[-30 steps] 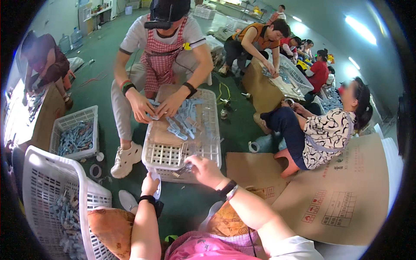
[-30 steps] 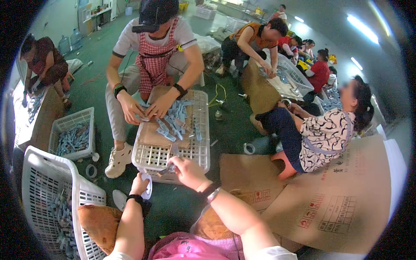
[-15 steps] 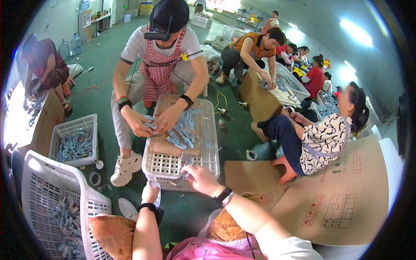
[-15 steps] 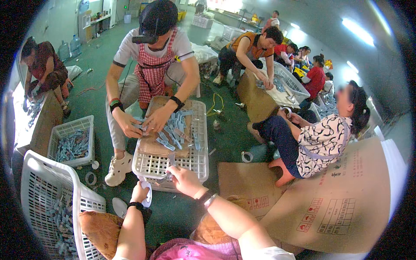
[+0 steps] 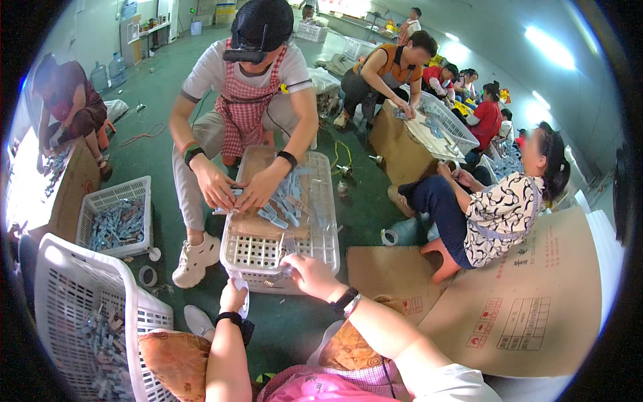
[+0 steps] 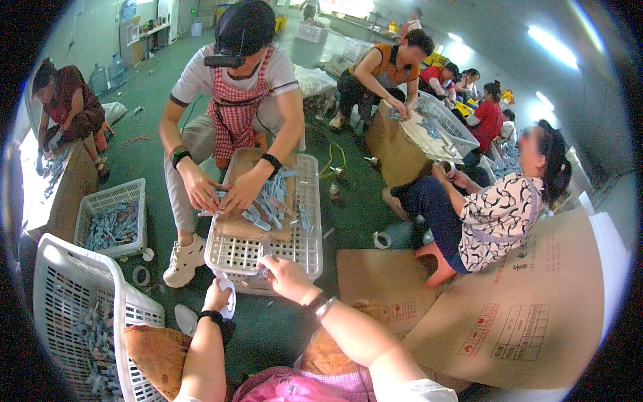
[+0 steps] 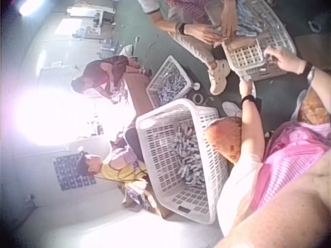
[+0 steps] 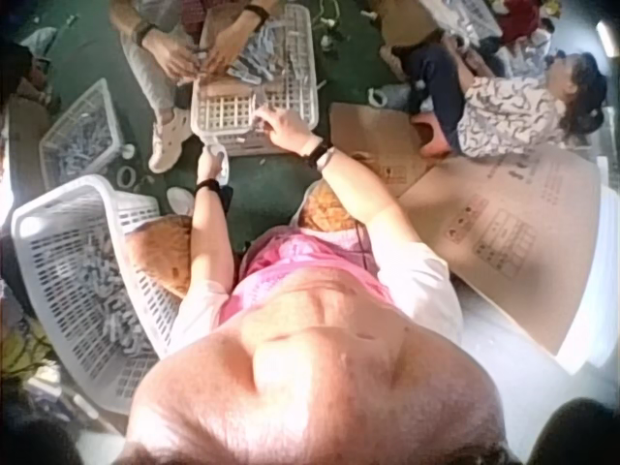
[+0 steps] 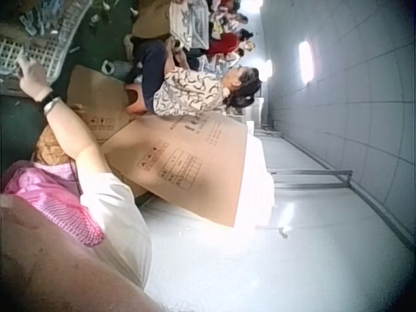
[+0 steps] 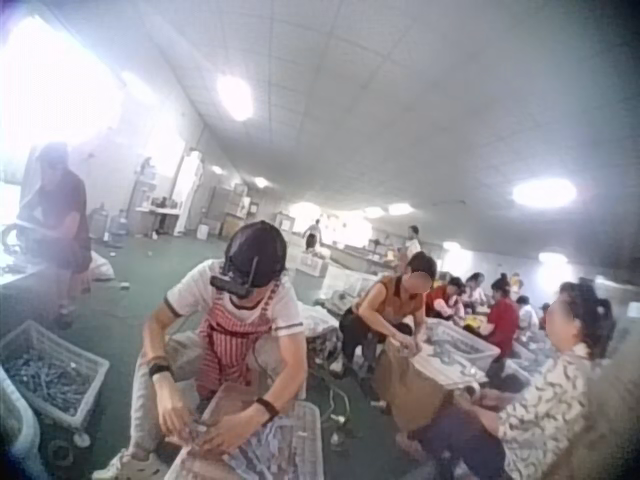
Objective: The recorder and several others are manually assembling or sorting blue plastic clips or components in a factory environment.
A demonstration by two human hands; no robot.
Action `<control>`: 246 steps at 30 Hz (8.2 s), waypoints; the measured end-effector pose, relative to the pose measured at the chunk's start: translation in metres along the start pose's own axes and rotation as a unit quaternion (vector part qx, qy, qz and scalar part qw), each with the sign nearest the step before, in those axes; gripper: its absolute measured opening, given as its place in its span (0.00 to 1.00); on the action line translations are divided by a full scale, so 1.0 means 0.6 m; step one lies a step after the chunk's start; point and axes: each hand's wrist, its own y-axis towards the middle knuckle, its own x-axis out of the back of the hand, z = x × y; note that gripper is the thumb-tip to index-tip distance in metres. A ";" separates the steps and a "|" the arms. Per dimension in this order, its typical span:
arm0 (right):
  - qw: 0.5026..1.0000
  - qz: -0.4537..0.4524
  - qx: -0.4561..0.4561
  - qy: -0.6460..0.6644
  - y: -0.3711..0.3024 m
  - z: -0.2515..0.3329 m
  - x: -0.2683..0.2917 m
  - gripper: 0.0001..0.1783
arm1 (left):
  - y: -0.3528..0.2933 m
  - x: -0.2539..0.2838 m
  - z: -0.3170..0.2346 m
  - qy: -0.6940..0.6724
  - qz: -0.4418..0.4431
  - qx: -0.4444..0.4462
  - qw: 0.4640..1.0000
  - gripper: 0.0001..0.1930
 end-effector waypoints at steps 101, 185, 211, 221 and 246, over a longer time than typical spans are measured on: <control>0.999 -0.031 0.006 0.034 -0.014 -0.004 0.015 0.15 | -0.245 0.219 -0.188 -0.386 0.038 -0.077 0.918 0.16; 0.998 -0.031 -0.017 -0.050 -0.063 -0.017 -0.030 0.12 | -0.091 0.040 -0.048 -0.095 -0.043 0.000 0.995 0.38; 1.000 0.013 -0.025 -0.013 -0.044 -0.009 -0.024 0.16 | -0.071 0.026 -0.042 -0.033 -0.070 -0.010 0.997 0.34; 0.998 0.047 -0.038 -0.019 -0.041 -0.010 -0.045 0.13 | -0.084 0.035 -0.037 -0.007 -0.066 -0.012 0.998 0.34; 0.991 0.103 -0.078 0.045 -0.033 0.071 -0.045 0.45 | -0.190 0.114 -0.068 -0.143 0.065 0.089 0.984 0.36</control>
